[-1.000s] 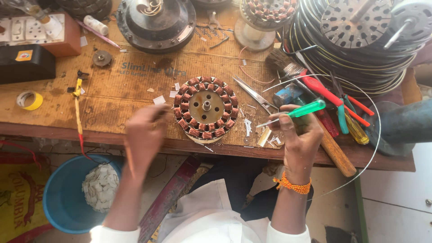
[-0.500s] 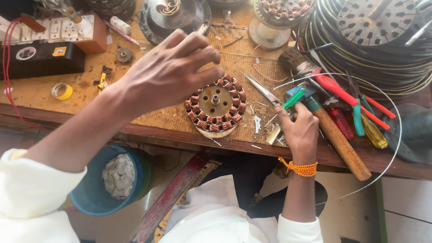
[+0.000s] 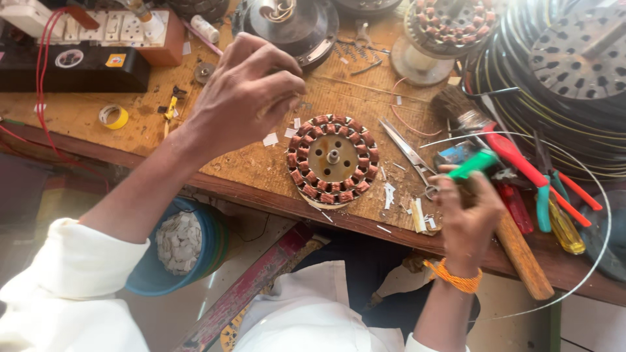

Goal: The person uses a green-handled screwdriver to press white insulating material into the slots of a motor stator. They rotate the stator to access different slots and continue inserting the material throughout the clip.

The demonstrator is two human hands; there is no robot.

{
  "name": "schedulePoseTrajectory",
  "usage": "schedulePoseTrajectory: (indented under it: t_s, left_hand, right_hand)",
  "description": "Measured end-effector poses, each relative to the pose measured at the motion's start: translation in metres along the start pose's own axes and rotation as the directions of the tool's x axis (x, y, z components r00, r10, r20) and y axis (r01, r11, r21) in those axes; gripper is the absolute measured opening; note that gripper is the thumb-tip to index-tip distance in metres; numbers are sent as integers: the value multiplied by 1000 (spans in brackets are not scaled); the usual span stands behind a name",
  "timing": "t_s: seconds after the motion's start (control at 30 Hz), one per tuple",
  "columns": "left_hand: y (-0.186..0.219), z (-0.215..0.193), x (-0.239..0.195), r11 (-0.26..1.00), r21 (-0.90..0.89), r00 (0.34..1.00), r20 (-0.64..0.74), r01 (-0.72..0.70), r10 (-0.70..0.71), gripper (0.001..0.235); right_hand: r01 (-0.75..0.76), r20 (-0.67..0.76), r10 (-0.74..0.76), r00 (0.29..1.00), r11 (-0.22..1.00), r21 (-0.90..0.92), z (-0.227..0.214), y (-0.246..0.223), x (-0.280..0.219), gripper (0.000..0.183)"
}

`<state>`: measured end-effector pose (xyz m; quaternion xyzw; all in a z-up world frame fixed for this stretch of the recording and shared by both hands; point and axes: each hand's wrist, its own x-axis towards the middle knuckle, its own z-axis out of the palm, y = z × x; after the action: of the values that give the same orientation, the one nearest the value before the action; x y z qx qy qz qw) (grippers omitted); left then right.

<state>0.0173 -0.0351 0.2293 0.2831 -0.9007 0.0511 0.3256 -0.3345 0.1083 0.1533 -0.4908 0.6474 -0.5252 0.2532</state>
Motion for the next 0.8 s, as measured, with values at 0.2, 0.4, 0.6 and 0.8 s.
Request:
schedulePoseTrajectory:
  t_s: [0.2,0.4,0.6,0.8]
  left_hand:
    - [-20,45,-53,924,-206,938,-56,324,-341,6]
    - [0,75,-90,795,-326,834,-33,512,-551,4]
    - [18,84,-99,749,-309,775,-54,587,-630,8]
    - [13,80,-103,550,-470,587,-81,690,-806,7]
  right_hand:
    - [301,-242,-213,947,852,428,-1,-8,-6,26]
    - [300,-254,-194,948,816,494,17,-29,-8,43]
    - [388,-114,-379,918,801,456,59,-45,5,41]
    - [255,85,-311,947,883,394,83,-63,16,33]
